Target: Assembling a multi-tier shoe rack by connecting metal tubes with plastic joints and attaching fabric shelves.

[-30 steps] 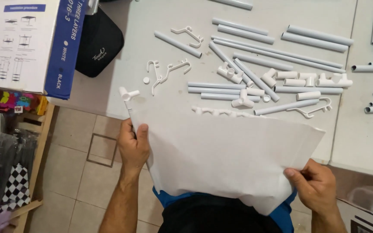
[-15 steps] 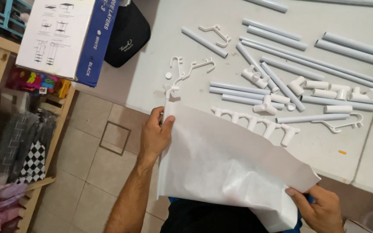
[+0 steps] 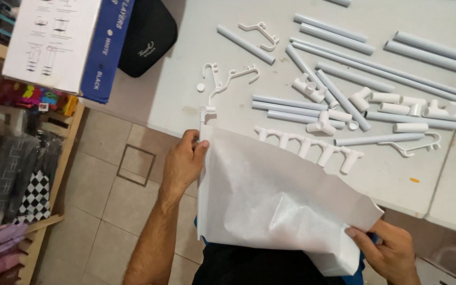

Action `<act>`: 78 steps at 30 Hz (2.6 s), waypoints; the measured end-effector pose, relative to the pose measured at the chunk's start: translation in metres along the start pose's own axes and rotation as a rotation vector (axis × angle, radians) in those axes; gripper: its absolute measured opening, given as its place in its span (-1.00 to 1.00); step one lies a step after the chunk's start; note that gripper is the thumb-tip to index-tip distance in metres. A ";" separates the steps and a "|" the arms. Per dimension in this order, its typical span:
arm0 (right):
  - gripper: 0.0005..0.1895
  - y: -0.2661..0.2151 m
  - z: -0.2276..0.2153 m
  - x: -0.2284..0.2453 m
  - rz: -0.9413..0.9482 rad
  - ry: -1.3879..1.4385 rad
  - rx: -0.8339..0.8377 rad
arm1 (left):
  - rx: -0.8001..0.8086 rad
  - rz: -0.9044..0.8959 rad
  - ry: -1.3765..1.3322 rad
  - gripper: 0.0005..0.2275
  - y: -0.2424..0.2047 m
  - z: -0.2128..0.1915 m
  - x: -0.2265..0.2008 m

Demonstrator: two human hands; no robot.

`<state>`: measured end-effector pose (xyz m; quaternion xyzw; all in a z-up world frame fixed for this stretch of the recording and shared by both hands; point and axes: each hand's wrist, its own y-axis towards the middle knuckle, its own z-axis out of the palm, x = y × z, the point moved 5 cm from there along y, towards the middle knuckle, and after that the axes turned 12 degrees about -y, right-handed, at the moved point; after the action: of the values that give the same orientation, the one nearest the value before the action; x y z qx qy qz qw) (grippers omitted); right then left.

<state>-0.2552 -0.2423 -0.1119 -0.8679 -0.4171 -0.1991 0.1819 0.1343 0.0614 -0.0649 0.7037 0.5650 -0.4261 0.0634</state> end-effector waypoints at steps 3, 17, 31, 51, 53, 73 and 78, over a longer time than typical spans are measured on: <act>-0.73 -0.002 0.008 -0.010 -0.014 -0.005 0.017 | -0.003 0.010 -0.010 -0.68 -0.002 -0.001 -0.005; -0.71 0.010 0.005 -0.011 0.114 -0.018 0.207 | 0.039 -0.072 0.019 -0.67 -0.009 0.000 -0.016; -0.90 0.075 -0.100 0.029 -0.110 -0.144 -0.455 | -0.058 -0.074 0.001 -0.64 -0.015 -0.007 -0.034; -0.83 0.302 -0.082 0.074 -0.336 -0.634 -0.177 | -0.424 0.541 -0.242 -0.67 0.025 -0.009 -0.046; -0.83 0.276 -0.089 0.070 -0.341 -0.589 -0.221 | -0.473 0.581 -0.233 -0.68 0.023 -0.010 -0.042; -0.56 0.080 -0.044 0.061 -0.087 0.370 -0.398 | 0.111 1.184 -0.149 -0.69 -0.057 0.137 -0.149; -0.63 0.083 -0.056 0.074 -0.240 0.421 -0.353 | 0.294 1.203 -0.148 -0.72 -0.062 0.166 -0.164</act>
<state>-0.1573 -0.2695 -0.0397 -0.7703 -0.4288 -0.4642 0.0858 -0.0060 -0.1326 -0.0347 0.8687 -0.0011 -0.4367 0.2338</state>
